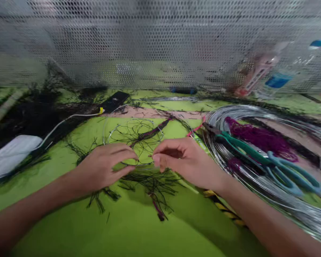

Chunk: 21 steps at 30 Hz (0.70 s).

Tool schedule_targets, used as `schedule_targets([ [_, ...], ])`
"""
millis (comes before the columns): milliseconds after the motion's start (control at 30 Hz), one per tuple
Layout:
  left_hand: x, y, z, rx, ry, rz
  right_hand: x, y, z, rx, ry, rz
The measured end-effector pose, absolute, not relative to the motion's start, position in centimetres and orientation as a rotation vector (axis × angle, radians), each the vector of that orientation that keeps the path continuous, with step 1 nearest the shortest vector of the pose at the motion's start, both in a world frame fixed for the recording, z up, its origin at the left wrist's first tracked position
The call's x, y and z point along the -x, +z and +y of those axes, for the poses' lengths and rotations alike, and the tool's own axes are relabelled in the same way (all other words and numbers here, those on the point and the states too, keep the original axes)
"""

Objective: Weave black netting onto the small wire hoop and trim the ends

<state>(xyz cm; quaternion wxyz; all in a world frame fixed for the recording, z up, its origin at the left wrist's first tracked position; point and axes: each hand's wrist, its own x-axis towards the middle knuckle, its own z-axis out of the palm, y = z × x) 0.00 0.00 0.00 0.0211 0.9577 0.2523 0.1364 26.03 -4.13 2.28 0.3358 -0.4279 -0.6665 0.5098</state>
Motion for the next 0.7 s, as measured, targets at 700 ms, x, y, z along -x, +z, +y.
schedule_targets([
  [700,0.1,-1.6,-0.2,-2.857,0.456,0.766,-23.2,0.0,-0.9,1.229,1.242,-1.957],
])
